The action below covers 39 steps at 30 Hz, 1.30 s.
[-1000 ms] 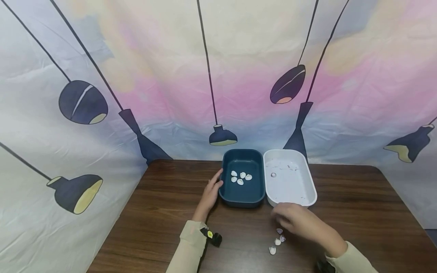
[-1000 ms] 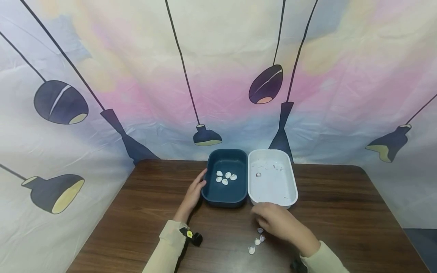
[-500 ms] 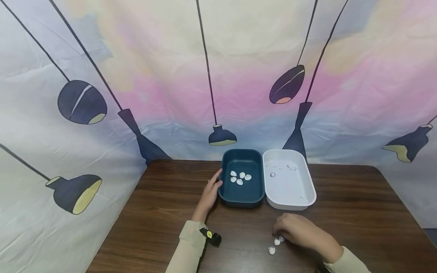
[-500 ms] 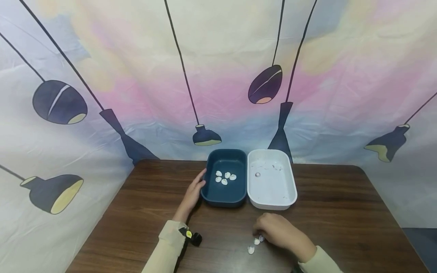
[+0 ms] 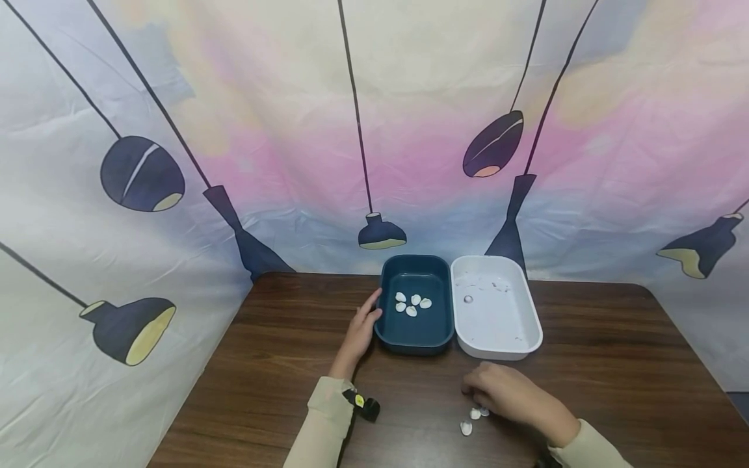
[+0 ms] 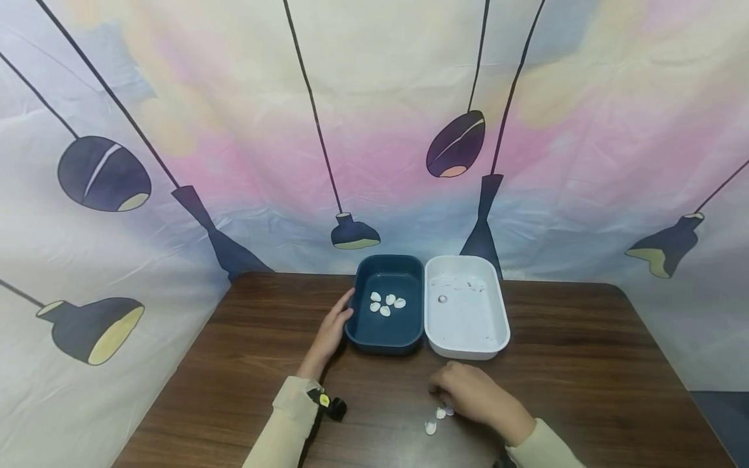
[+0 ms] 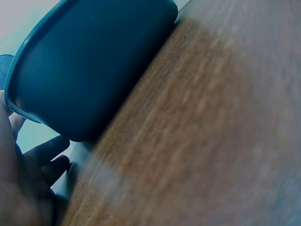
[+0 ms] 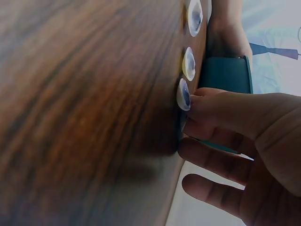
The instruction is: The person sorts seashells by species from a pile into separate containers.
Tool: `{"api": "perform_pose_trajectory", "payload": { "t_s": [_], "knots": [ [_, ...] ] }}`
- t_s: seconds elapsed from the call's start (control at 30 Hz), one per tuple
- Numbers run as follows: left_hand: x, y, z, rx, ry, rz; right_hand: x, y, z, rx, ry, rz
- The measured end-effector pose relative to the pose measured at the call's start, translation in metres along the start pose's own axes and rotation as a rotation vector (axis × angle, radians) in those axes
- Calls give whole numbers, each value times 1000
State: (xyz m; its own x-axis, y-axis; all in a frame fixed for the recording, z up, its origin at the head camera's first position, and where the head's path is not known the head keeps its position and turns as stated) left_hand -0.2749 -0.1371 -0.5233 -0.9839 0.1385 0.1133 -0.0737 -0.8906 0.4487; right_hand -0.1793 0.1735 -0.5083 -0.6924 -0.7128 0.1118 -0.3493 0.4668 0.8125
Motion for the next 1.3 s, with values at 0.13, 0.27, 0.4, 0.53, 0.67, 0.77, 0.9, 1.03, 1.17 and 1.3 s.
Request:
{"api": "perform_pose_trajectory", "payload": {
  "t_s": [0.13,0.27,0.4,0.53,0.67,0.77,0.9,1.03,1.17,1.3],
  "knots": [
    [9,-6,-20,23,-5,9,5,-3,-1,12,1,3],
    [12,-8,-29,30,-18,14,10,-4,-3,7,24,-10],
    [11,-7,-30,35,-24,11,14,-5,-4,15,57,-18],
    [10,-6,-29,47,-25,1,16,-6,-3,38,58,-30],
    [10,-5,-29,50,-19,0,18,-7,-2,48,43,-40],
    [11,-5,-29,43,-13,7,18,-8,-2,45,43,-38],
    [11,-7,-30,34,-2,13,18,-8,-1,33,55,-32],
    [12,-7,-27,28,15,3,18,-7,-1,25,59,-29],
    [2,0,-4,18,7,-8,17,-7,-3,22,42,-32],
    [-5,5,12,5,-7,-5,16,-6,-5,36,24,-43]
  ]
}}
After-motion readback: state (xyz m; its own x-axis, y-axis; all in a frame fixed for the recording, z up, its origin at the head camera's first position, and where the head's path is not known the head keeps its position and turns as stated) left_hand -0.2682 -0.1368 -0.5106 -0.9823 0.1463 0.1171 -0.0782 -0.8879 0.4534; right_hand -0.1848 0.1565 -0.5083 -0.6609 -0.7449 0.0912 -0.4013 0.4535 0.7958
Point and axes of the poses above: each hand's wrist, its own x-axis towards the middle knuckle, its own y-axis out of the back of the hand, z = x × y, the point moved 1 cm from there along x, towards the middle knuckle, and after that the axes turned 13 degrees about x, right-handed, at the moved point
